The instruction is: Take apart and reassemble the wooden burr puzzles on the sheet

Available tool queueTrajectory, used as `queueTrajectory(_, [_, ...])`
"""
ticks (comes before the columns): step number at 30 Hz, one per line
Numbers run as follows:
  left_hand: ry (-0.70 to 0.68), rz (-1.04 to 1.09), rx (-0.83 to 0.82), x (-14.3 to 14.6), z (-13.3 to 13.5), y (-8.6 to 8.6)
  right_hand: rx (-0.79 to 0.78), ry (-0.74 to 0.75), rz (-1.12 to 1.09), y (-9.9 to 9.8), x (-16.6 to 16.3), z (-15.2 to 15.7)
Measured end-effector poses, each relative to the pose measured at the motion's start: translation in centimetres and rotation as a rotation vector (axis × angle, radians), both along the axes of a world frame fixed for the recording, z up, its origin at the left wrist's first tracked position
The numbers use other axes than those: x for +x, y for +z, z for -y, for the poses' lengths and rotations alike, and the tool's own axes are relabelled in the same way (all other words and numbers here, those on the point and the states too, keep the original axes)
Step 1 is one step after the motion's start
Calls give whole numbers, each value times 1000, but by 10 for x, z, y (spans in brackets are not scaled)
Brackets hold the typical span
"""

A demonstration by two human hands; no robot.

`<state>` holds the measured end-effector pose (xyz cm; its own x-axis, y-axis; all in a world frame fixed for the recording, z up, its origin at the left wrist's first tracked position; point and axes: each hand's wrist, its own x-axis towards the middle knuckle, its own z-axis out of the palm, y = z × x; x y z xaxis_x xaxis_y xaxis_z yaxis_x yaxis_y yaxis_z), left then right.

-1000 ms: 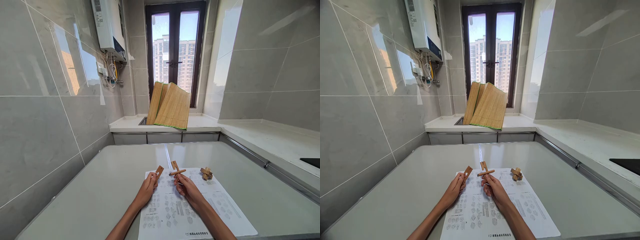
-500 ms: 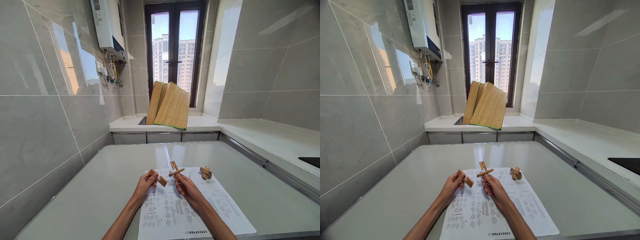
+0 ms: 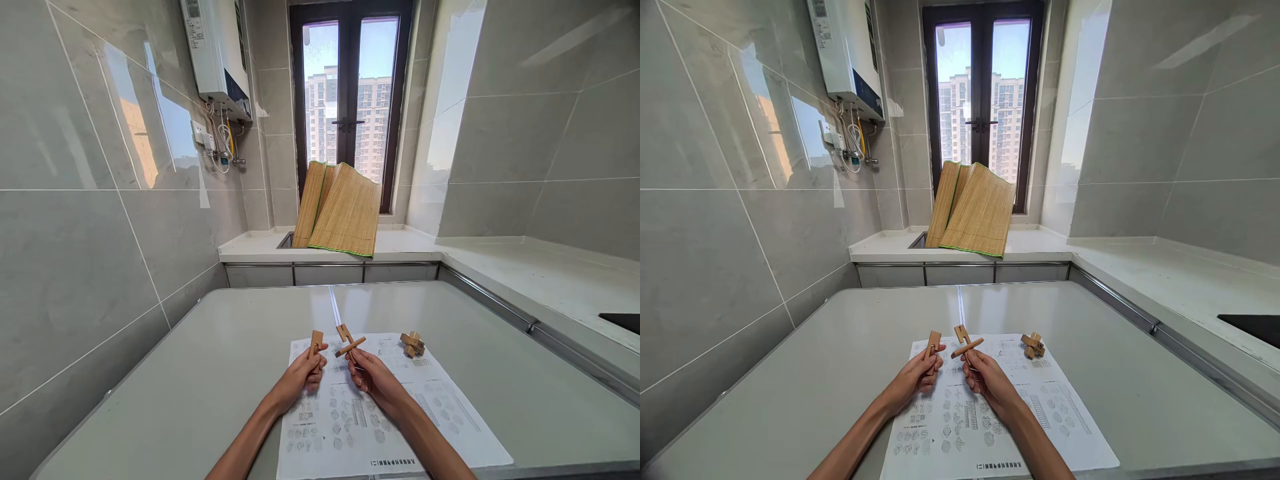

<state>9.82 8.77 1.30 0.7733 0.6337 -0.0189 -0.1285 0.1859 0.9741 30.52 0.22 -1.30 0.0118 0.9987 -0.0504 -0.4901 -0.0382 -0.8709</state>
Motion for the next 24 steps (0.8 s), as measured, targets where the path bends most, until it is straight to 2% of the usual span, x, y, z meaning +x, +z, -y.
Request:
queueTrajectory(4, [-65, -19, 136, 2, 8, 3, 3, -4, -24, -3, 1, -2])
queueTrajectory(10, [-37, -31, 214, 4, 12, 4, 1, 12, -88, -1, 0, -1])
queueTrajectory(13, [-39, -9, 189, 5, 11, 4, 12, 62, -119, -1, 0, 0])
queueTrajectory(18, [-116, 14, 110, 7, 13, 3, 33, 140, -170, -7, 1, -1])
queueTrajectory(24, [-103, 31, 144, 8, 17, 3, 26, 206, -197, -10, 1, 0])
